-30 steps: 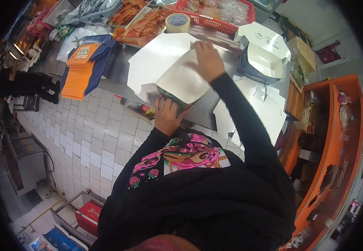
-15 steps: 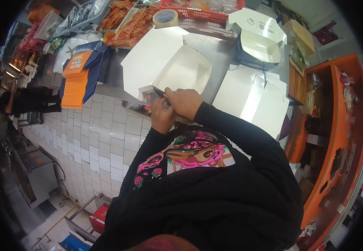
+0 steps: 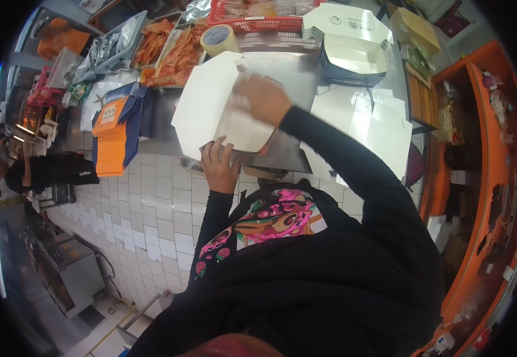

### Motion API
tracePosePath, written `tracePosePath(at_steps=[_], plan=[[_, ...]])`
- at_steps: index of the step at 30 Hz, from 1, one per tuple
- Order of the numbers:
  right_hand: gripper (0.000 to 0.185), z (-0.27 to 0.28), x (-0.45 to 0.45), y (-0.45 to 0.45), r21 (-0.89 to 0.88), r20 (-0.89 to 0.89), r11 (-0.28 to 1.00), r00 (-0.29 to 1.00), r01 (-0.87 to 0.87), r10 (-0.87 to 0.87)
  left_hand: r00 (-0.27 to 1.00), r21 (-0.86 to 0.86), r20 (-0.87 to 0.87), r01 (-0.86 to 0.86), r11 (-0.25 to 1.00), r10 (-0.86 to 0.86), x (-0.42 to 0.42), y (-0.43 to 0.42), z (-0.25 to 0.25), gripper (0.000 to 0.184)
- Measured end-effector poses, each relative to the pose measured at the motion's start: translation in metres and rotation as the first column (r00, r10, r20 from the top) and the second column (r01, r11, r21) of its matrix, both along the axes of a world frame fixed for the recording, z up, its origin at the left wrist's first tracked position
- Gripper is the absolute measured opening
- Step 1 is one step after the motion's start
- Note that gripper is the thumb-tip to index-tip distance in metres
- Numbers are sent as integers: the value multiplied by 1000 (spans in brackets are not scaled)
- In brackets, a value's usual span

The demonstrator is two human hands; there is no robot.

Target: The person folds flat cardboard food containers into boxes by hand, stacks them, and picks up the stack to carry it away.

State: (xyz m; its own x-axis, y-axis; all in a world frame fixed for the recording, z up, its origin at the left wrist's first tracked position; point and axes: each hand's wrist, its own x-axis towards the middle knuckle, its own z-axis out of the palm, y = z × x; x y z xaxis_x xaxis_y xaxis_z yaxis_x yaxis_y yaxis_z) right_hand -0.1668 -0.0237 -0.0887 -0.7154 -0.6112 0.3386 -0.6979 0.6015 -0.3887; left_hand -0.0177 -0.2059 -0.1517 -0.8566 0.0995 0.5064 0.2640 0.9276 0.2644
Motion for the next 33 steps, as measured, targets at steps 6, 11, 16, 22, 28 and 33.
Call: tracePosePath(at_steps=[6,11,16,22,28,33], plan=[[54,-38,-84,18,136,359,964,896,228,-263,999,-8,11,43,999,-43,-5,5,0,47],[55,-47,-88,12,72,415,974,881,215,-225,999,-32,27,47,998,-46,-4,9,-2,45],[36,-41,-24,66,-727,418,551,901,411,-120,999,-72,10,-49,996,50,5,17,11,47],[58,-24,176,213,-47,201,947,932,317,-302,902,206,71,405,891,-426,32,87,17,45],[52,-73,271,310,275,390,879,790,391,-473,573,89,162,802,590,-803,29,199,-8,33],[48,-52,269,301,232,165,877,872,421,-461,563,110,205,800,590,-801,19,211,-39,28]])
